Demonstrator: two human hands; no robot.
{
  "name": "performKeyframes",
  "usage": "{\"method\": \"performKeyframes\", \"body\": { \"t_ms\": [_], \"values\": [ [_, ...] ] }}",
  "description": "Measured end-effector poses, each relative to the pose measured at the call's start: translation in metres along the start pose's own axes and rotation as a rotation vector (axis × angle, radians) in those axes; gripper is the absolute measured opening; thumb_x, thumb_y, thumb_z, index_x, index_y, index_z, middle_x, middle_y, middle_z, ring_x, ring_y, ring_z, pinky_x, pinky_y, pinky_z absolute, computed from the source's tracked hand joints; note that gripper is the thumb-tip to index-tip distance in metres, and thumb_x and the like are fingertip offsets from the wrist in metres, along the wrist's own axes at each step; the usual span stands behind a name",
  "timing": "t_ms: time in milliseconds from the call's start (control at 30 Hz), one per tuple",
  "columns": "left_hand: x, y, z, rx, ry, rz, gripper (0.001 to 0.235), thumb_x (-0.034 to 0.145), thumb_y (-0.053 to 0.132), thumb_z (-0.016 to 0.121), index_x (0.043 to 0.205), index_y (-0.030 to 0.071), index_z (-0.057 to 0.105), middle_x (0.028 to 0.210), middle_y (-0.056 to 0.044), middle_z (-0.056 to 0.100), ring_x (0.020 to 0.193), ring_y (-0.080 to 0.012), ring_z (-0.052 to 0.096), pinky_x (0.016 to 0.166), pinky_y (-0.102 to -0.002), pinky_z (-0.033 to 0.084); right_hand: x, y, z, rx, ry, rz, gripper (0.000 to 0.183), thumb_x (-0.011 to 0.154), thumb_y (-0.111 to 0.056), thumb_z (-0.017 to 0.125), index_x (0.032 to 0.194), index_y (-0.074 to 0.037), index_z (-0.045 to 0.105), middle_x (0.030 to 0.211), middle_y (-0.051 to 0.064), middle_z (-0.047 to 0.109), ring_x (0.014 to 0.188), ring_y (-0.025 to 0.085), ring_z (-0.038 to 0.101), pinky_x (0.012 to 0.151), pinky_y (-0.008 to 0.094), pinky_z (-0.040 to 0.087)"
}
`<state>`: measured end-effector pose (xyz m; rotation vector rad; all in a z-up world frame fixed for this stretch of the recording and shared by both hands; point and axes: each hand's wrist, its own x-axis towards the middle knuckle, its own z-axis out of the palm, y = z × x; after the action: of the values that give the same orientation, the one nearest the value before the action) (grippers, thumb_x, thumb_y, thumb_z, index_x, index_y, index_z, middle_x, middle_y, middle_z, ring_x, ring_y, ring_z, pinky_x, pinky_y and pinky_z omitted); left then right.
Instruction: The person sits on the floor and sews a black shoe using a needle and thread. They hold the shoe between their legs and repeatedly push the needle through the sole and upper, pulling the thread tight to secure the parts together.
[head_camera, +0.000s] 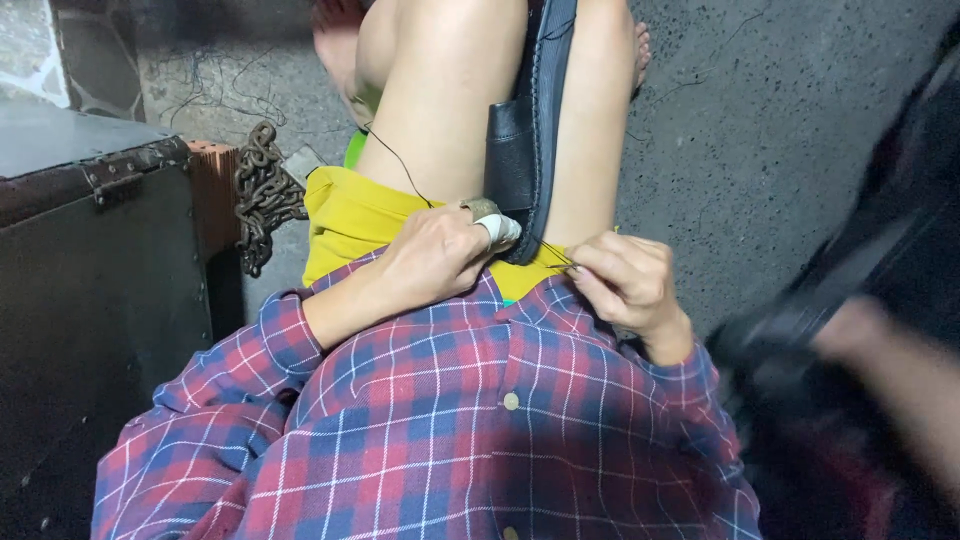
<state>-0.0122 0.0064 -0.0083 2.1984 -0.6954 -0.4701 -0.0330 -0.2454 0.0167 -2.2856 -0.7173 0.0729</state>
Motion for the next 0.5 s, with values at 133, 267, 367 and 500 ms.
{"method": "performKeyframes", "body": {
  "t_ms": [133, 267, 367, 500],
  "values": [
    [0.001, 0.002, -0.001, -0.064, -0.041, 0.021, 0.024, 0.084, 0.015, 0.06, 0.066, 0.001, 0.064, 0.061, -0.017, 0.059, 0.063, -0.0358, 0.063, 0.054, -0.046, 0.05, 0.004, 0.004, 0.028, 0.522, 0.159, 0.139, 0.017, 0.084, -0.017, 0.064, 0.093, -0.002, 0.069, 0.058, 0.004, 0.057, 0.048, 0.019, 0.052, 0.045, 0.032, 0.044],
    [-0.003, -0.011, 0.012, -0.045, -0.023, 0.054, 0.024, 0.083, 0.016, 0.058, 0.063, 0.004, 0.062, 0.059, -0.011, 0.057, 0.061, -0.0313, 0.062, 0.053, -0.042, 0.051, 0.006, -0.005, 0.037, 0.758, 0.145, 0.141, 0.042, 0.095, -0.031, 0.049, 0.071, -0.003, 0.068, 0.049, 0.003, 0.053, 0.037, 0.013, 0.043, 0.036, 0.027, 0.038],
    [-0.007, -0.02, 0.022, -0.053, -0.011, 0.105, 0.021, 0.08, 0.016, 0.059, 0.062, 0.005, 0.061, 0.058, -0.011, 0.056, 0.06, -0.0307, 0.061, 0.052, -0.042, 0.05, -0.007, -0.017, 0.039, 0.71, 0.129, 0.068, 0.036, 0.094, -0.024, 0.051, 0.069, -0.004, 0.068, 0.051, 0.005, 0.053, 0.037, 0.017, 0.044, 0.037, 0.029, 0.041],
    [-0.006, -0.012, 0.019, -0.059, -0.014, 0.141, 0.02, 0.077, 0.015, 0.059, 0.06, 0.005, 0.061, 0.057, -0.01, 0.055, 0.059, -0.0302, 0.061, 0.052, -0.041, 0.05, -0.012, -0.02, 0.036, 0.674, 0.1, -0.008, 0.03, 0.091, -0.02, 0.055, 0.067, -0.005, 0.066, 0.053, 0.005, 0.053, 0.038, 0.018, 0.047, 0.037, 0.03, 0.043]
  ]
}}
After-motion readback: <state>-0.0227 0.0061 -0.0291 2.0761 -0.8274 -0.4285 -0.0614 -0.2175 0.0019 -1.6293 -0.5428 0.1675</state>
